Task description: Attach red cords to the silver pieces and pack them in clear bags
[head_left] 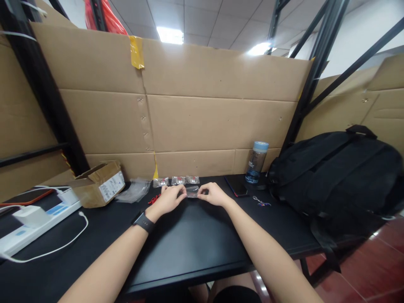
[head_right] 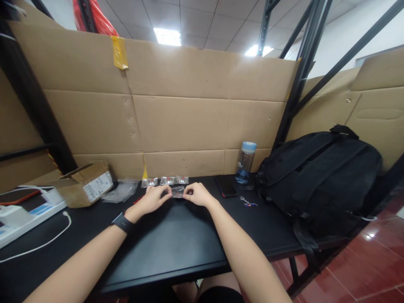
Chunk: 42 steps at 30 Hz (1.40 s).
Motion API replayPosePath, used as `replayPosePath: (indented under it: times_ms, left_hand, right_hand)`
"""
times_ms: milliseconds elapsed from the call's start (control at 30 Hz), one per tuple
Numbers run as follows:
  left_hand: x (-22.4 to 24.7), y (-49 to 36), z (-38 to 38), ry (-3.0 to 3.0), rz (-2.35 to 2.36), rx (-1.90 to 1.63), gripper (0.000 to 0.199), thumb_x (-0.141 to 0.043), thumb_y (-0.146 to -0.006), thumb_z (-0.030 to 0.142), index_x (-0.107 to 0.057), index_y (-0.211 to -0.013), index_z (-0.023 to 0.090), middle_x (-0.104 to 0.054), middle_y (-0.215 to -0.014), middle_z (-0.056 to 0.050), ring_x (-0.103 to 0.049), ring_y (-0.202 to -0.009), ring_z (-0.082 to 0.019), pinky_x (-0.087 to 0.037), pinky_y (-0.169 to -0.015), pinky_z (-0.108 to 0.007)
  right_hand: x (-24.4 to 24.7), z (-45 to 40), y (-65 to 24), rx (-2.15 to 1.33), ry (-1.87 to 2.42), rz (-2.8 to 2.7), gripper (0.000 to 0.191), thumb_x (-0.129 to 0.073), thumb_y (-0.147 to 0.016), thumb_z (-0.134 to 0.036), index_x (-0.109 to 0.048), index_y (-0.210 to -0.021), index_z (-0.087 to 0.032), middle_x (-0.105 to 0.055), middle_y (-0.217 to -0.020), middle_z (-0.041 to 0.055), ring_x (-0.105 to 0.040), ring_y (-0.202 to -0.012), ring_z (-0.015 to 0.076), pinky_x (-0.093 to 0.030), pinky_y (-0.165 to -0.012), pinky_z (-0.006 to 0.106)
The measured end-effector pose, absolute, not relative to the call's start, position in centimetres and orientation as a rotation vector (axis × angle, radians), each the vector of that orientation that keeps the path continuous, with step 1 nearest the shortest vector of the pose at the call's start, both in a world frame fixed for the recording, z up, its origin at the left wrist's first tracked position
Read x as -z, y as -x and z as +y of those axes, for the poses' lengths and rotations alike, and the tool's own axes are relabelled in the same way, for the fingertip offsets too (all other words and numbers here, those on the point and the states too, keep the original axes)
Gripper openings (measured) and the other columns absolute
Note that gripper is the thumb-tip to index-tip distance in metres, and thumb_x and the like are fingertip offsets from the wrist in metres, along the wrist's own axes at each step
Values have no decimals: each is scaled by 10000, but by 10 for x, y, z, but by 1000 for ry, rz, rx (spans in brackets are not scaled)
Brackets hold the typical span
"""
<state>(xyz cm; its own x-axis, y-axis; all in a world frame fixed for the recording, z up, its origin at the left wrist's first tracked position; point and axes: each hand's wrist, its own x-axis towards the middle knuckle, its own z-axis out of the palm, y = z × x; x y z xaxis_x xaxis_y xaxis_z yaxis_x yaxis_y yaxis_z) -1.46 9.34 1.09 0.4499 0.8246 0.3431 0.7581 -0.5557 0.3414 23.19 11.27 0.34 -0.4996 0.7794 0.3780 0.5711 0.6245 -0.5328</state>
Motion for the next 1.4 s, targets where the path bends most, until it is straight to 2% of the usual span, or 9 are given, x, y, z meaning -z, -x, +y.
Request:
replayPosePath:
  times_ms: [167, 333, 400, 567, 800, 967, 1067, 1167, 1400]
  left_hand:
    - [-10, 9, 90, -2402, 1450, -770, 137, -490, -950, 313, -543, -1060, 253, -759, -902, -4, -683, -940, -220, -336, -945, -403]
    - [1, 3, 89, -2382, 1527, -780, 349, -538, -915, 299, -440, -1248, 267, -745, -832, 16, -679, -909, -229, -307, -937, -417]
    - [4, 0, 88, -2433, 1532, -748, 313, -537, -920, 297, -488, -1229, 277, -737, -827, 13, -664, -916, -230, -302, -926, -411]
    - [7, -4, 84, -2596, 1512, -654, 226, -488, -962, 314, -680, -1078, 295, -711, -994, -54, -594, -1045, -264, -304, -935, -428]
    - [10, -3, 84, -2649, 1552, -596, 289, -512, -947, 358, -731, -1135, 336, -622, -1206, -80, -461, -1186, -307, -337, -959, -476]
    - [8, -3, 83, -2609, 1479, -579, 421, -363, -1013, 494, -744, -1087, 331, -638, -1205, -71, -445, -1207, -306, -324, -998, -502]
    - [7, -2, 82, -2617, 1439, -583, 428, -461, -948, 607, -701, -1178, 338, -629, -1253, -77, -425, -1238, -332, -315, -1018, -526]
    - [8, -2, 83, -2626, 1463, -616, 374, -602, -896, 527, -683, -1187, 307, -635, -1259, -87, -433, -1240, -340, -321, -1012, -524]
    - [4, -6, 92, -2329, 1557, -963, 316, -490, -984, 464, -711, -943, 242, -704, -1145, -61, -540, -1159, -282, -384, -950, -425]
  right_hand:
    - [3, 115, -229, -600, 1075, -2141, 70, -678, -781, -182, -697, -849, -177, -749, -771, 16, -674, -703, 142, -479, -694, 224]
    - [3, 110, -225, -533, 1186, -2120, 549, -671, -739, -120, -554, -1260, -246, -747, -746, -42, -664, -657, 138, -480, -691, 222]
    - [0, 106, -225, -457, 1231, -2172, 561, -646, -764, -117, -564, -1295, -278, -747, -787, -37, -676, -712, 147, -483, -718, 231]
    - [-5, 102, -226, -204, 1247, -2400, 366, -621, -807, -151, -752, -1113, -304, -715, -1050, 35, -640, -1004, 218, -479, -870, 300]
    - [-6, 102, -228, -73, 1173, -2551, 657, -682, -757, -91, -632, -1332, -404, -489, -1485, 46, -422, -1297, 302, -369, -1032, 476]
    - [-5, 103, -226, -102, 1200, -2536, 394, -665, -870, -162, -721, -1201, -367, -608, -1392, 55, -469, -1273, 293, -352, -1003, 477]
    - [-5, 102, -223, -152, 1179, -2484, 293, -596, -956, -244, -715, -1212, -321, -714, -1241, 67, -578, -1182, 255, -349, -996, 450]
    - [-8, 101, -222, -223, 1211, -2408, 271, -531, -998, -295, -726, -1184, -326, -762, -1137, 46, -653, -1111, 240, -361, -997, 429]
    - [-6, 107, -222, -700, 1049, -2040, 316, -592, -939, -431, -708, -1132, -209, -770, -1019, 64, -715, -940, 223, -504, -872, 341]
